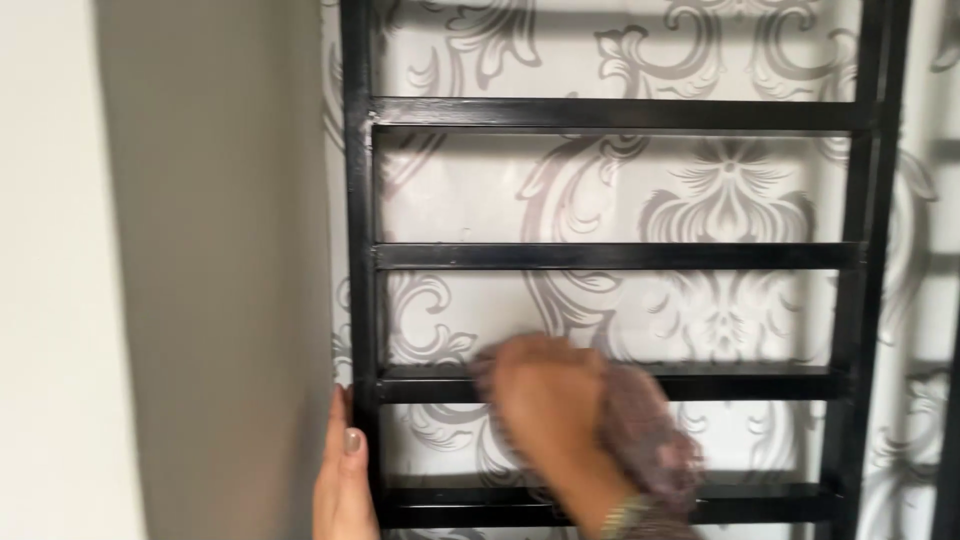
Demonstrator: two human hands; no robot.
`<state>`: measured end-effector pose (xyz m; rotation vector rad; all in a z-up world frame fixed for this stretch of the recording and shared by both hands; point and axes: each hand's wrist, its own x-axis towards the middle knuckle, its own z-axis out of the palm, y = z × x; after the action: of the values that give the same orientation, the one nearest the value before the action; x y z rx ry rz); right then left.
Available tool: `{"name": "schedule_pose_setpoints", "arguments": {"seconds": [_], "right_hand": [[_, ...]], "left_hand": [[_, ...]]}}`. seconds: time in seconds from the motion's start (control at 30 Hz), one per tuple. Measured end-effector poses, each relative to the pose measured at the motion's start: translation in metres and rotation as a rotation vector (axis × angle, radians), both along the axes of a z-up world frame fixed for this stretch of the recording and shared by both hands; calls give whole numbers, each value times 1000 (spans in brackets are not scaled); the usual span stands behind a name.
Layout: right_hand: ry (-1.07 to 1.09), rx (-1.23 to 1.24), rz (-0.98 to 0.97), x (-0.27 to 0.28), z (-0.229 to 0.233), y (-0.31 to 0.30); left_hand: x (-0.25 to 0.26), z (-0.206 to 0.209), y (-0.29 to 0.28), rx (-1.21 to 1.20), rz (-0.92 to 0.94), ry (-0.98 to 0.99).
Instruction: The recorder uses a cloth to wipe down a black metal decorative grate in an entryway.
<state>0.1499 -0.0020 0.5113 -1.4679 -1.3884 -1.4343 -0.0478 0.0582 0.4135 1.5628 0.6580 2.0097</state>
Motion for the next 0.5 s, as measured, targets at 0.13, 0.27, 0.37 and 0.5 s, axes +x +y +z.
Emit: {"name": "schedule_pose_setpoints", "arguments": {"seconds": [0.13, 0.27, 0.37, 0.5], "right_hand": [[15, 99, 290, -96, -1, 30], [-39, 101, 365, -96, 0, 22], [-140, 67, 406, -80, -1, 14], [-199, 20, 413, -45, 1, 0]], "left_hand": [[-8, 3, -9, 42, -160, 1], [-16, -4, -3, 78, -156, 76], [-19, -4, -8, 77, -125, 136], [-19, -12, 1, 131, -91, 224]]}}
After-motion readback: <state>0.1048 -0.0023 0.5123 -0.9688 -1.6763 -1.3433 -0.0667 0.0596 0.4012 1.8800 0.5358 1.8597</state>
